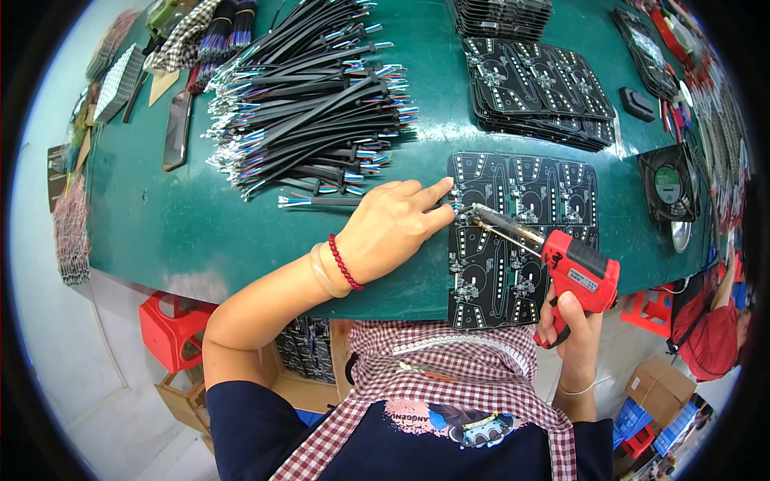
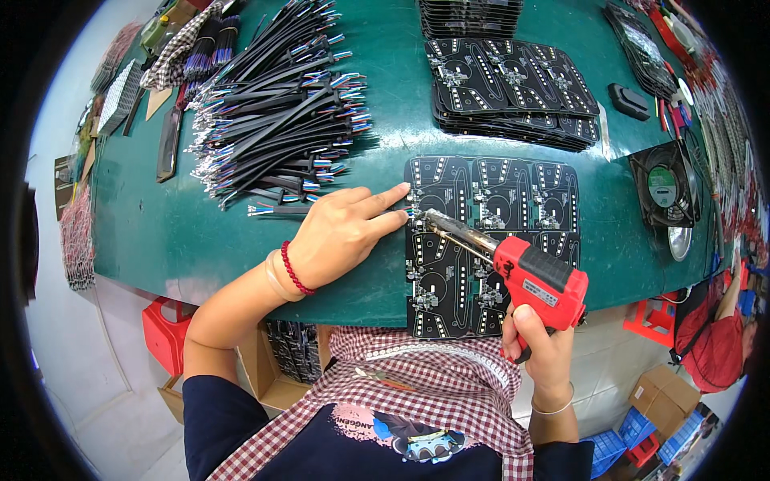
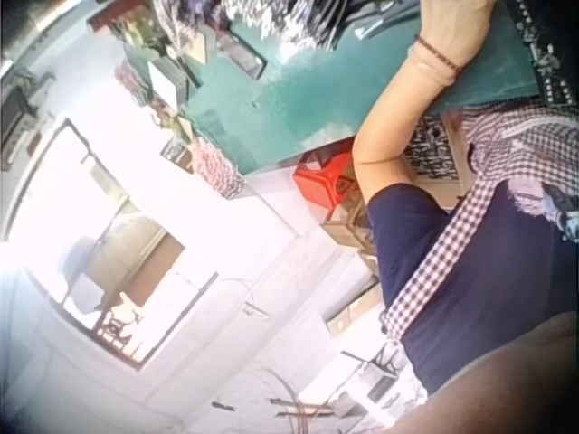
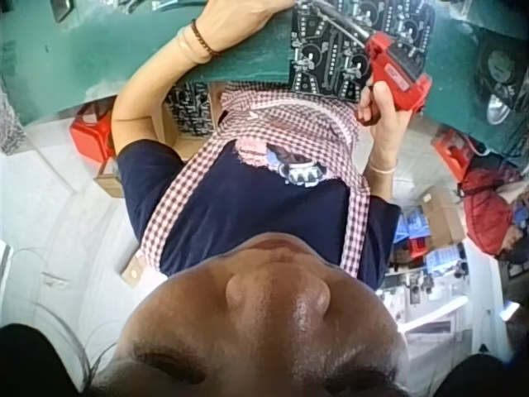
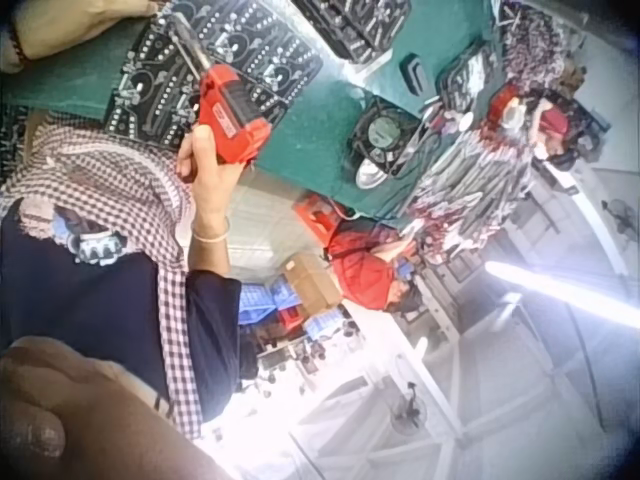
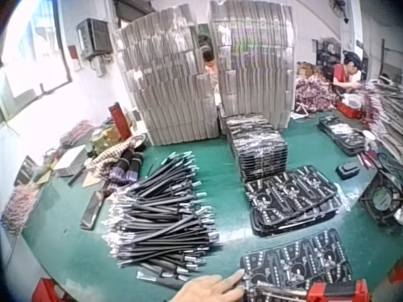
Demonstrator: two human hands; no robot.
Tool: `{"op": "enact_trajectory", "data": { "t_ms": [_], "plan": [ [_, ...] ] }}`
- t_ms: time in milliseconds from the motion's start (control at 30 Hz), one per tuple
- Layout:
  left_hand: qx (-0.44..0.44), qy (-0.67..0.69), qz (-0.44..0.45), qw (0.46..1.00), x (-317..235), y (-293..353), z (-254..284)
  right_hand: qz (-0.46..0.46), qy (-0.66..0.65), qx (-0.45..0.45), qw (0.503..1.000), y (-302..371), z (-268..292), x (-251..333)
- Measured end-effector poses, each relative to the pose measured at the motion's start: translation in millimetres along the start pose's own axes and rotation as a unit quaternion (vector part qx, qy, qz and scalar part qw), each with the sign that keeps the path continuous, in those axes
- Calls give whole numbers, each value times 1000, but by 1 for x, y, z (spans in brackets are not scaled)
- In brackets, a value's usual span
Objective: The person solders wires to circuit boards using a soldering iron, places completed circuit boards into a box, and solders wires onto new circuit boards.
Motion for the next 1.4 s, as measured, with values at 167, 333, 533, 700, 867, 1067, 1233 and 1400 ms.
{"op": "enact_trajectory", "data": {
  "t_ms": [167,333,533,700,867,1067,1233,1400],
  "plan": [
    [0,2,2,1000,0,0,0,2,22,-6,1000,0,-1,4],
    [-4,2,2,1000,0,1,-1,38,-25,-23,999,4,2,8],
    [3,-17,-6,1000,-2,1,-2,60,-52,-50,996,6,14,7],
    [9,-21,10,1000,-10,5,-4,64,-76,-70,993,10,23,5],
    [14,-40,9,999,-18,3,12,90,-91,-61,990,12,34,9],
    [-194,-176,139,955,81,-19,44,109,-105,-78,985,8,39,9],
    [-134,-102,182,969,113,-26,46,120,-118,-63,984,16,48,9],
    [-293,22,151,944,78,-40,69,128,-126,-80,980,18,63,5]
  ]
}}
Point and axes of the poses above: each hand's wrist, its own y-axis away from the middle knuckle, its own z-axis out of the back of the hand, x = y × z, the point moved 1 cm from there along -y, towards the middle knuckle, and after that the axes turned 11 degrees about -z, right-handed, at the moved point
